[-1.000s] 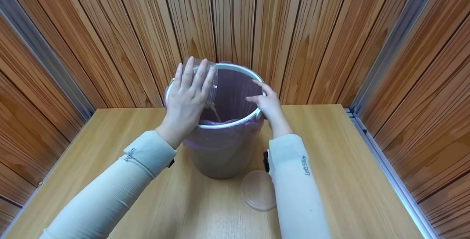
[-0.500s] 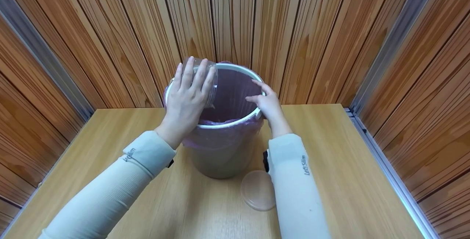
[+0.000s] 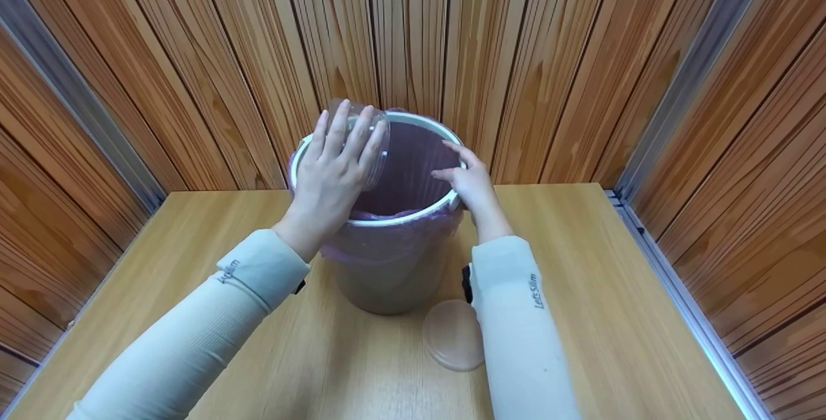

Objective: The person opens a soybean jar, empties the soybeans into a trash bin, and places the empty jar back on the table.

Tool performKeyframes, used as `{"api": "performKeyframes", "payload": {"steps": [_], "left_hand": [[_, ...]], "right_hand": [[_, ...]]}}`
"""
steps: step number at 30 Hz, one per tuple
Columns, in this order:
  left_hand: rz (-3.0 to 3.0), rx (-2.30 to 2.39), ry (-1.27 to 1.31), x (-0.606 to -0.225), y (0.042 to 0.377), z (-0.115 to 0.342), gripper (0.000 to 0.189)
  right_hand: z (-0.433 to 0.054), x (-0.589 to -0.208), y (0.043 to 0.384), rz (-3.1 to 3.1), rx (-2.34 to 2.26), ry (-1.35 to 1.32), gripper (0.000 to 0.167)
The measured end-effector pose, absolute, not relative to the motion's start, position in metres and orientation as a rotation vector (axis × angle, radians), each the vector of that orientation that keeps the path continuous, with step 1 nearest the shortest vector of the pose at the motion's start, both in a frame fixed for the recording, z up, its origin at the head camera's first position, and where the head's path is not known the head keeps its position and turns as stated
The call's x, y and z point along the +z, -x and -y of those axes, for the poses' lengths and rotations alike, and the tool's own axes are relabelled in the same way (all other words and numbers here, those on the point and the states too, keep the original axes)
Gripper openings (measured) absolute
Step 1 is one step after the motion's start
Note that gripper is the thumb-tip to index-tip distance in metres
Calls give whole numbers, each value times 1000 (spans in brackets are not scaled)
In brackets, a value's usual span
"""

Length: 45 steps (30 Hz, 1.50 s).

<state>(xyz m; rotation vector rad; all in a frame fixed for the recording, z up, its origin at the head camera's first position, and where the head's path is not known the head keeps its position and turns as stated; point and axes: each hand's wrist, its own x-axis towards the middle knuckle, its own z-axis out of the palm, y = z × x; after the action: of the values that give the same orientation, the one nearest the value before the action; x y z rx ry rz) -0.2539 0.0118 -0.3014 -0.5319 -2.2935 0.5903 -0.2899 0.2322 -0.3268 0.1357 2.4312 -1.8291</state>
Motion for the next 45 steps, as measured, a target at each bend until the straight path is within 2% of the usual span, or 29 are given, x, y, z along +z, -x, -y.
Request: {"api": "performKeyframes", "payload": {"steps": [22, 29, 37, 45], "left_hand": [[2174, 665, 598, -301, 255, -14, 64], [2197, 737, 617, -299, 253, -14, 76], [2112, 535, 615, -305, 259, -10, 57], [2191, 428, 617, -307, 258, -6, 63]], "right_hand": [[-231, -325, 288, -2446, -1808, -150, 71], [-231, -326, 288, -2447, -1799, -162, 71], [-231, -325, 288, -2466, -1779, -155, 70], [-230, -327, 288, -2454, -1806, -157, 69]]}}
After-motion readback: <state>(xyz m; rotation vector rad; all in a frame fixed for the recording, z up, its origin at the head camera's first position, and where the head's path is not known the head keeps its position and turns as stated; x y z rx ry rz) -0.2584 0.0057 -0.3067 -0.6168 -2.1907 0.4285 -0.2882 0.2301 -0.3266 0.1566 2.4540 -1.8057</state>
